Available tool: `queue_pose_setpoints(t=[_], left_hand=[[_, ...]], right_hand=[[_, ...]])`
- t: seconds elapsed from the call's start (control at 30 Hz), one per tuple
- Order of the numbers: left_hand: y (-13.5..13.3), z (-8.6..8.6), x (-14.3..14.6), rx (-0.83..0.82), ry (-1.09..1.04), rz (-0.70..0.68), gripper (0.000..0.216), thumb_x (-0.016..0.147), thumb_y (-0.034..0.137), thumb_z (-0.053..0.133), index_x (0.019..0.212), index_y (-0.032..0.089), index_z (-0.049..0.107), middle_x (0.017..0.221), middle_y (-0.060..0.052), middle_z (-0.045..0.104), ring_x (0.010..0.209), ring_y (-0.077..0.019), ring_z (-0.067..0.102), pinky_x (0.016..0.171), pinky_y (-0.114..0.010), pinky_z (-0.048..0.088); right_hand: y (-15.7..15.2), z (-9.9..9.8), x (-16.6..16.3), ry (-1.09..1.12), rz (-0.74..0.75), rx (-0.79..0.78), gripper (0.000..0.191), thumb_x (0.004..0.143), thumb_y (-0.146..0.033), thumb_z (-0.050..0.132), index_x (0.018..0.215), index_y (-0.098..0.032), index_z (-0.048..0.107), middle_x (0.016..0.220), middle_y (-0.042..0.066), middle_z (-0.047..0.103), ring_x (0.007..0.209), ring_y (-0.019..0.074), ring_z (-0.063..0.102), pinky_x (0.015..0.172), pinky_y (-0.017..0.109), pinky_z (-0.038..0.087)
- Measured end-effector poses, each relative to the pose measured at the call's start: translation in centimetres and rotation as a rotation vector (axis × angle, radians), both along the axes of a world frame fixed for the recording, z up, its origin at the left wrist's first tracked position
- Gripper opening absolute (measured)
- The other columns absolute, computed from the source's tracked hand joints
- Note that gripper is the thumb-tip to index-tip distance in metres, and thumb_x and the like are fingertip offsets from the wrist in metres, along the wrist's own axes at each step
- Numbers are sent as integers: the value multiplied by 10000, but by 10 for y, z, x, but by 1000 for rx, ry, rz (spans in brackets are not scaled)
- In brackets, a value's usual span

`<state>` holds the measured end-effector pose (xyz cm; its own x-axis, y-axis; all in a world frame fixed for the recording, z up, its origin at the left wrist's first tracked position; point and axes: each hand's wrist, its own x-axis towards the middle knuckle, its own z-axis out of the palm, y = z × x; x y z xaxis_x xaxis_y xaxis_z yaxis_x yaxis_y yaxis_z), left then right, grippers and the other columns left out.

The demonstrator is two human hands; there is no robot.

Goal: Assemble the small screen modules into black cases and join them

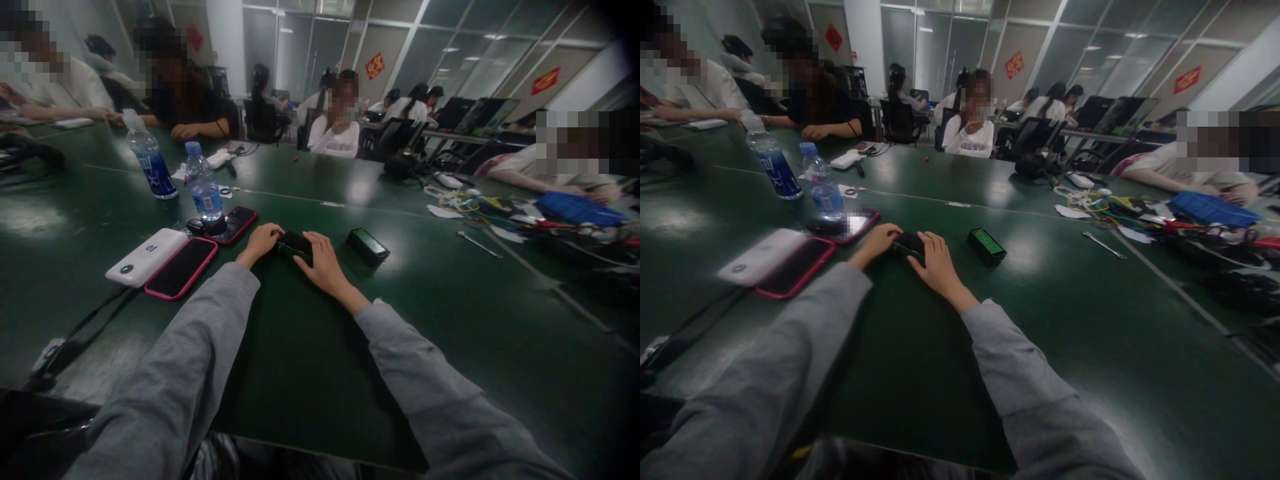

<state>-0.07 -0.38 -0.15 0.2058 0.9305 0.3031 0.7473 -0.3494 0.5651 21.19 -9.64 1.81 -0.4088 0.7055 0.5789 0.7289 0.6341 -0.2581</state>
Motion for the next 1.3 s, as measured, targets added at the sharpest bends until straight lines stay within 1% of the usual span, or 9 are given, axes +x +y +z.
queue_pose_setpoints(t=[0.2, 0.3, 0.47, 0.63, 0.73, 0.8, 0.97, 1.1, 1.3], left_hand=[[0, 0, 0, -8, -4, -8, 277, 899, 179, 471, 972, 206, 737, 1079, -49, 718, 1019, -193, 644, 957, -339, 493], [-1, 2, 0, -15, -11, -7, 287, 898, 175, 467, 970, 213, 742, 1079, -44, 717, 1021, -193, 641, 972, -349, 487], [-4, 5, 1, -40, -33, -36, 301, 886, 156, 469, 914, 234, 759, 1077, -27, 717, 1015, -189, 639, 981, -352, 481], [-5, 5, 1, -19, -28, -27, 302, 880, 154, 469, 906, 234, 759, 1070, -22, 722, 1014, -187, 640, 972, -339, 483], [-6, 7, 1, -9, -19, -32, 310, 870, 138, 467, 913, 231, 760, 1068, -26, 726, 1020, -190, 642, 971, -331, 483], [-7, 8, 2, -16, -14, -31, 316, 867, 135, 466, 922, 235, 761, 1069, -22, 728, 1024, -188, 644, 969, -321, 486], [-6, 8, 2, -34, -20, -21, 312, 866, 140, 472, 917, 244, 761, 1065, -12, 729, 1022, -182, 645, 977, -319, 485], [-4, 5, 1, -35, -36, -30, 312, 875, 141, 465, 919, 238, 758, 1067, -21, 722, 1009, -183, 646, 976, -339, 487], [-4, 4, 0, -35, -35, -35, 305, 884, 157, 461, 922, 232, 755, 1082, -29, 714, 1000, -187, 642, 962, -353, 491]], right_hand=[[5, -6, 4, 127, -38, -157, 517, 927, -398, 548, 1370, -167, 416, 1270, 148, 562, 1135, 284, 568, 958, 465, 487], [2, -2, 5, 86, -138, -77, 459, 935, -352, 538, 1349, -176, 444, 1252, 146, 560, 1122, 298, 554, 930, 468, 480], [-5, 7, 4, -159, -259, 74, 445, 936, -205, 495, 1376, -179, 434, 1304, 180, 497, 1222, 348, 433, 964, 512, 393], [-7, 8, 1, -290, -177, 68, 497, 937, -292, 549, 1399, -167, 415, 1366, 187, 464, 1246, 357, 405, 992, 528, 342], [-9, 7, -2, -303, -51, 44, 460, 961, -350, 510, 1390, -206, 429, 1383, 151, 470, 1270, 334, 397, 1027, 528, 309], [-9, 6, -2, -266, -32, 30, 453, 964, -369, 490, 1385, -211, 433, 1389, 143, 460, 1289, 326, 382, 1038, 517, 311], [-2, -2, 1, -96, -181, 16, 506, 931, -348, 496, 1392, -159, 407, 1340, 186, 452, 1252, 348, 416, 997, 526, 392], [3, -5, 4, -58, -150, -65, 506, 919, -315, 474, 1387, -137, 401, 1221, 178, 518, 1065, 313, 551, 873, 476, 505], [-1, -2, 3, -56, -164, -68, 496, 909, -318, 484, 1372, -150, 419, 1192, 156, 527, 939, 280, 609, 794, 440, 550]])
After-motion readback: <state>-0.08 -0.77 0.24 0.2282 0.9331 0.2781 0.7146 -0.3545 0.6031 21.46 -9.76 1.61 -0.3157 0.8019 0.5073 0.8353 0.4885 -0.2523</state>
